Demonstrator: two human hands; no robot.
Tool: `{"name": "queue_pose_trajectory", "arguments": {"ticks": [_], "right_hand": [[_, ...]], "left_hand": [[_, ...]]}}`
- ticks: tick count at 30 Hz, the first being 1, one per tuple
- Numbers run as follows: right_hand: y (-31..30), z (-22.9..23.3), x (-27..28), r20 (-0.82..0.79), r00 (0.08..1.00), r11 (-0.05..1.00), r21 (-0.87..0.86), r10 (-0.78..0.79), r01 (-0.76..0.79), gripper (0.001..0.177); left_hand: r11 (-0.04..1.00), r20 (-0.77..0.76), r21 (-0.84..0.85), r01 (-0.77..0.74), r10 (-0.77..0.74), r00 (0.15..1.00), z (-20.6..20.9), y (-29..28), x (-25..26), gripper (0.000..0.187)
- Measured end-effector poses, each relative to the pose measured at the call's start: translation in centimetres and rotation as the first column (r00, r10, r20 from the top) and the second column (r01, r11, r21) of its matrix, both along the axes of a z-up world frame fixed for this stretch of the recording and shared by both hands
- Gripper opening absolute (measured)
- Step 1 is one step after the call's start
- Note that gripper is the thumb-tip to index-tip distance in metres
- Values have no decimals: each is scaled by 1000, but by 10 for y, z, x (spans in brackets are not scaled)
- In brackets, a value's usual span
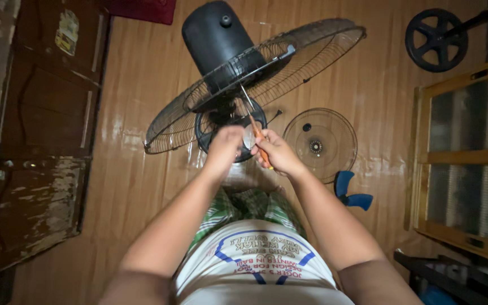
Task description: The person disassembles a standing fan by removing the front grill and fan blades. They then use a screwdriver to tighten screws on the fan's motor housing and rear grill assembly.
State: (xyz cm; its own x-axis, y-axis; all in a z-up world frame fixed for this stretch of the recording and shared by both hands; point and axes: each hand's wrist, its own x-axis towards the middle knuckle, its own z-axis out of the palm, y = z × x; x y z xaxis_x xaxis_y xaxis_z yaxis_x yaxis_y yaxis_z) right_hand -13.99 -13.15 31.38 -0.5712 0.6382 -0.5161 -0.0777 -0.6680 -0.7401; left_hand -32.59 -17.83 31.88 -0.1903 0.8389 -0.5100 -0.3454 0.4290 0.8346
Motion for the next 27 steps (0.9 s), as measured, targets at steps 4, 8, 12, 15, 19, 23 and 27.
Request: {"name": "queue_pose_trajectory", "arguments": {"ticks": [4,8,12,15,19,23,27], "right_hand": [[7,13,3,58,998,998,-57,40,-36,29],[3,11,1,233,972,1000,-10,-21,24,34],[-4,-7,2,369,926,976,217,-81,-1,37],[-7,-6,1,338,933,978,204,-120,52,33],[-12,12,-1,391,910,925,379,-136,-25,41],[-13,20,-7,403,902,909,415,-157,-27,41],[-15,14,-10,357,912,919,391,-202,50,41]], "left_hand": [[910,-524,350,224,-7,852,119,-67,-29,12],[668,-793,581,465,593,140,217,-62,-74,28],[768,-840,506,392,543,20,243,-33,-91,64],[809,-909,414,417,387,151,229,-21,-103,49],[851,-857,457,257,344,384,207,-17,-108,44],[803,-841,525,282,438,318,202,-15,-108,49],[818,-841,517,252,430,328,202,-15,-113,51]]}}
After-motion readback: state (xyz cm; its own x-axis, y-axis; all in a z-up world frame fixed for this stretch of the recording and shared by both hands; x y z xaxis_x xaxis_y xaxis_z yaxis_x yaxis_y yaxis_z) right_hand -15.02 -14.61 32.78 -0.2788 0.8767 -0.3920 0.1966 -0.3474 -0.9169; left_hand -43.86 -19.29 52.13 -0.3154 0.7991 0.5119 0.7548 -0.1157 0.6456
